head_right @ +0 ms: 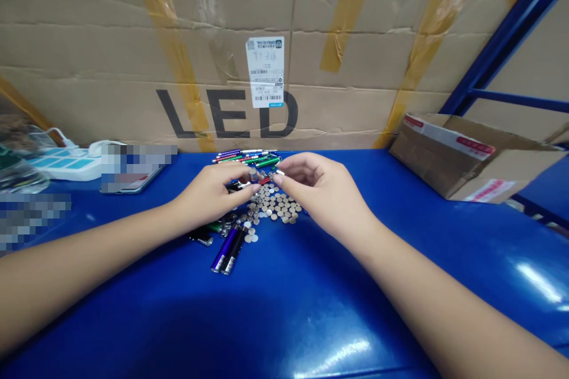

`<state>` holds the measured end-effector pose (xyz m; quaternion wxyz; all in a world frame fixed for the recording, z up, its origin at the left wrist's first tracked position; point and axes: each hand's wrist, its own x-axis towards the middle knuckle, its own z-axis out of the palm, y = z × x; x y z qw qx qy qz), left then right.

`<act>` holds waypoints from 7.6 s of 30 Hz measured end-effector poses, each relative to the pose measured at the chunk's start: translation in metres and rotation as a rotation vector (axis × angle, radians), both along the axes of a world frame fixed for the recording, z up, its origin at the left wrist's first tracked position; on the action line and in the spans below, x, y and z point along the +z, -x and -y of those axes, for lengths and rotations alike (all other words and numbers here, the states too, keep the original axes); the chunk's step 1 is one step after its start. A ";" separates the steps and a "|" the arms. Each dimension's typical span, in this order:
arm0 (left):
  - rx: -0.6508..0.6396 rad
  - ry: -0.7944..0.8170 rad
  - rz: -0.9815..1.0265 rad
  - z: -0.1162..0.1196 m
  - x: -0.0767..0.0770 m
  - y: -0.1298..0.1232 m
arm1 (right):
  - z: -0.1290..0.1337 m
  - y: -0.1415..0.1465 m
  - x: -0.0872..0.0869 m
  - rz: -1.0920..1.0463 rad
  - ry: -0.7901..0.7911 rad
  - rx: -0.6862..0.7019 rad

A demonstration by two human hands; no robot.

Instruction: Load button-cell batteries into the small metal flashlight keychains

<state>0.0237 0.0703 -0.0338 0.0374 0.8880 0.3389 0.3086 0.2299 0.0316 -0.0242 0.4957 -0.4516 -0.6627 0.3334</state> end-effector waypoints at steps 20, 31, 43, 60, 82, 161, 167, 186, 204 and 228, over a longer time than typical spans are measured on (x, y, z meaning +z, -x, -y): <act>-0.143 0.016 -0.118 0.014 0.000 -0.006 | 0.000 -0.003 0.001 0.269 -0.080 0.056; -0.205 0.137 -0.075 0.013 0.005 -0.005 | 0.003 -0.008 0.007 0.709 -0.416 0.097; -0.143 -0.225 -0.234 0.010 0.018 0.002 | 0.003 -0.002 0.004 0.387 0.061 0.234; -0.160 -0.305 -0.236 0.013 0.013 0.003 | 0.009 0.002 0.001 0.290 0.192 0.316; -0.224 -0.016 0.010 0.017 0.012 -0.006 | 0.010 -0.006 0.007 0.614 -0.212 0.196; -0.062 -0.459 -0.123 0.027 0.006 -0.001 | 0.007 0.002 0.002 -0.025 0.397 0.484; -0.059 0.240 0.174 0.028 0.019 -0.007 | 0.011 -0.001 0.007 0.021 0.262 0.433; -0.183 -0.429 -0.086 0.022 0.017 0.003 | 0.007 0.002 -0.001 -0.294 0.537 0.581; 0.005 -0.214 -0.036 0.036 0.027 -0.003 | 0.008 0.001 0.000 -0.329 0.447 0.563; -0.153 -0.746 -0.232 0.061 0.037 0.024 | 0.003 -0.007 0.009 -0.382 0.359 0.518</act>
